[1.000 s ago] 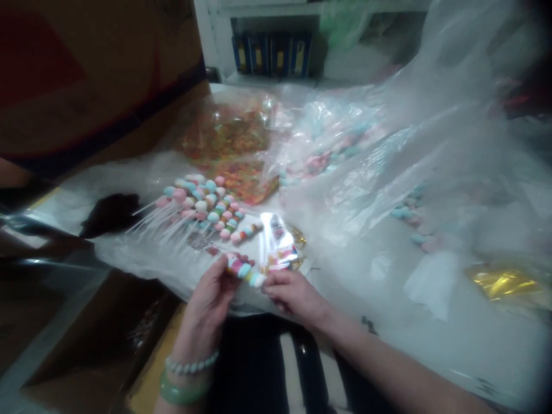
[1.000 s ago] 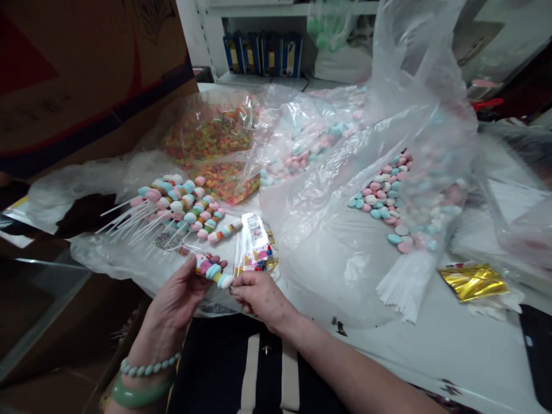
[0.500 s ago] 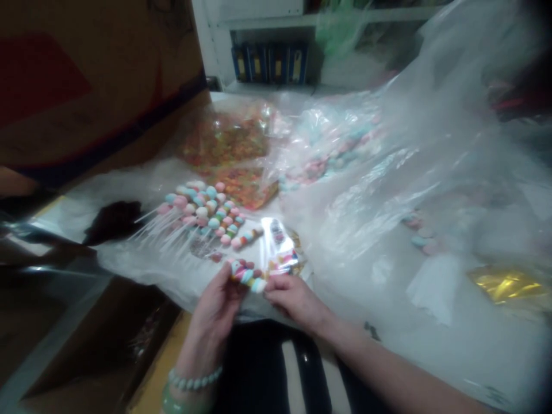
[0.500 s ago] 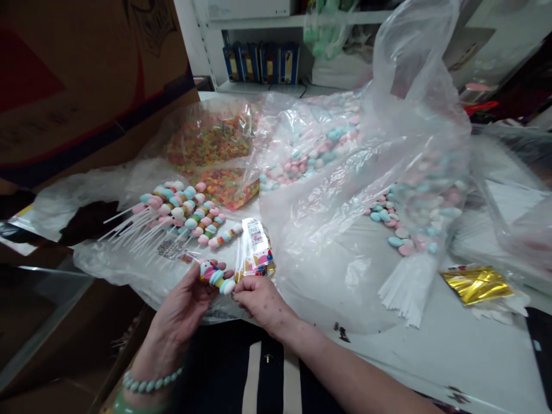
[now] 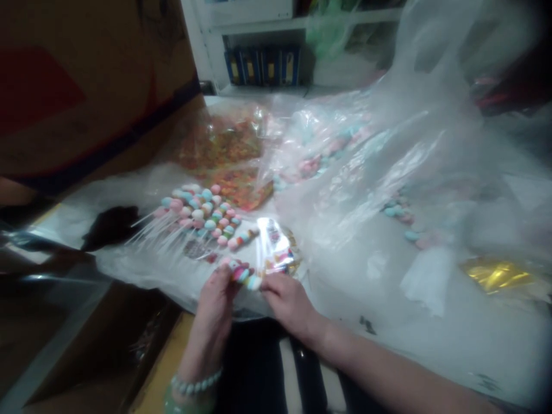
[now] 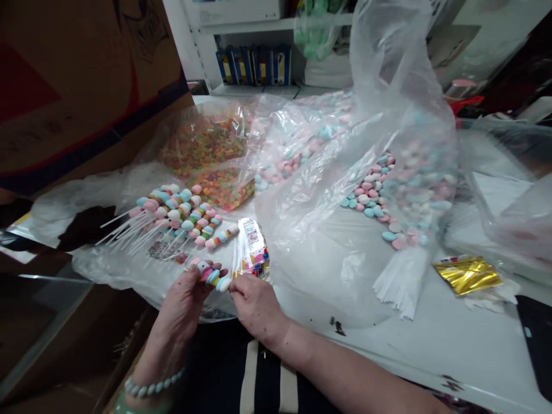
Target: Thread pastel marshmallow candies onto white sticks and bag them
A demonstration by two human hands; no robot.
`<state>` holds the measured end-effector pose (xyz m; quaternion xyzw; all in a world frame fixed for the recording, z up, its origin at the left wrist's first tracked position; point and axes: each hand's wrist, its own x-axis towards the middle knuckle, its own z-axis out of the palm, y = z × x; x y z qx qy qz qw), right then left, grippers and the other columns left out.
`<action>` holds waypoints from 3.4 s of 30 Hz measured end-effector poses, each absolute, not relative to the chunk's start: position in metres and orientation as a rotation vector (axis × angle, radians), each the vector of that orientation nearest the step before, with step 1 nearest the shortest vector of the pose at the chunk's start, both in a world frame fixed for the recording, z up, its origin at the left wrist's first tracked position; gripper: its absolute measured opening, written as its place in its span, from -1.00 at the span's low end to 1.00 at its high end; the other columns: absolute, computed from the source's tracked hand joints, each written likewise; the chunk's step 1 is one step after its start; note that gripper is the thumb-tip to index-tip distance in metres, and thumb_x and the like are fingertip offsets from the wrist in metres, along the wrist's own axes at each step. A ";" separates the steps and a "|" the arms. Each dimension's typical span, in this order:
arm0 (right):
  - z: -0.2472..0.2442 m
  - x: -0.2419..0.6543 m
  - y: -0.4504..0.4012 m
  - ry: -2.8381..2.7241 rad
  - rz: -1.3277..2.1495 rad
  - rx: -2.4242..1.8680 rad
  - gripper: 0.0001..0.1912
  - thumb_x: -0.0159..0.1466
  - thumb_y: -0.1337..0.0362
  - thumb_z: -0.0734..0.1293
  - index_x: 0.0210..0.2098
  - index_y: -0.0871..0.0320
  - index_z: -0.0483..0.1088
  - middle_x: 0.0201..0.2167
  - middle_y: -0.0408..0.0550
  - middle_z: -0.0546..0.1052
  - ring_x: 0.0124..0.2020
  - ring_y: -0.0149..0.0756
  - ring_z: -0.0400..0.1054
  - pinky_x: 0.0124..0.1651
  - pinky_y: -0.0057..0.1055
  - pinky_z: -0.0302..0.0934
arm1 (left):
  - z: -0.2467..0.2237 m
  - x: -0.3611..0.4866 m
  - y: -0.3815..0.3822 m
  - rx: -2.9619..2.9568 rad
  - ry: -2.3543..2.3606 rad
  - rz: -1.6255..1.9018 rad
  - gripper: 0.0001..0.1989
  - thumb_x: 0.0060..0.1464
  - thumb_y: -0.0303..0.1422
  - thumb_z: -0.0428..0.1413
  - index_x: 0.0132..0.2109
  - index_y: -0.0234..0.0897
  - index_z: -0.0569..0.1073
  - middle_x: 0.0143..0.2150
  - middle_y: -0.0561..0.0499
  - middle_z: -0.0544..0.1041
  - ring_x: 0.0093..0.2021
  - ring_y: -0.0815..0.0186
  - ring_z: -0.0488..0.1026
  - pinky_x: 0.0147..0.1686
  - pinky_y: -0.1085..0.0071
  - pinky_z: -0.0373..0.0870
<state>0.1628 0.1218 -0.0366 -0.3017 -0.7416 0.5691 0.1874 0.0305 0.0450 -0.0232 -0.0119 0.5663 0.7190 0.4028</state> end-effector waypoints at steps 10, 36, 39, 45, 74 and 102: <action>-0.032 0.159 0.127 -1.303 2.630 -1.043 -0.89 0.01 0.29 0.36 -0.47 0.17 0.34 -0.71 -0.32 0.27 -0.75 -0.56 0.04 -0.69 -0.56 -0.26 | 0.002 0.010 0.045 -0.161 1.266 1.797 -0.71 0.05 -0.64 0.09 -0.09 -0.37 0.55 -0.02 -0.17 0.58 -0.10 0.13 0.57 -0.16 0.29 0.55; -0.032 0.156 0.120 -1.623 2.348 -1.132 -0.91 0.13 0.36 0.30 -0.50 0.15 0.33 -0.68 -0.28 0.28 -0.67 -0.49 0.09 -0.59 -0.52 -0.06 | -0.013 0.021 0.056 -0.411 1.173 1.897 -0.70 0.29 -0.34 -0.02 -0.32 -0.38 0.51 -0.32 -0.10 0.55 -0.22 0.20 0.56 -0.08 0.17 0.51; -0.036 0.158 0.117 -2.104 1.766 -0.901 -0.84 0.16 0.43 0.26 -0.52 0.15 0.37 -0.53 -0.18 0.40 -0.43 -0.39 0.28 -0.31 -0.44 0.12 | -0.013 0.021 0.056 -0.403 1.124 1.887 -0.72 0.27 -0.30 0.02 -0.32 -0.37 0.52 -0.32 -0.10 0.55 -0.17 0.15 0.55 -0.06 0.12 0.50; -0.042 0.167 0.107 -2.560 1.155 -0.539 -0.81 0.26 0.47 0.16 -0.34 0.20 0.40 -0.37 0.00 0.48 -0.34 -0.27 0.32 -0.25 -0.38 0.15 | -0.012 0.025 0.057 -0.406 1.144 1.851 -0.66 0.28 -0.27 -0.02 -0.34 -0.38 0.51 -0.31 -0.13 0.57 -0.18 0.13 0.56 -0.07 0.10 0.51; -0.041 0.156 0.117 -2.062 1.717 -0.914 -0.84 0.15 0.44 0.27 -0.52 0.15 0.40 -0.51 -0.21 0.42 -0.39 -0.38 0.30 -0.27 -0.47 0.09 | -0.015 0.011 0.055 -0.254 1.317 1.830 -0.89 0.17 -0.47 0.08 -0.24 -0.39 0.51 -0.32 -0.12 0.58 -0.33 0.18 0.59 -0.30 0.26 0.58; -0.044 0.164 0.120 -2.527 1.070 -0.624 -0.76 0.28 0.46 0.19 -0.21 0.16 0.47 -0.33 -0.05 0.53 -0.26 -0.31 0.38 -0.18 -0.45 0.20 | -0.021 0.012 0.060 -0.244 1.354 1.875 -0.95 0.13 -0.54 0.13 -0.28 -0.38 0.49 -0.33 -0.08 0.58 -0.32 0.25 0.58 -0.28 0.36 0.57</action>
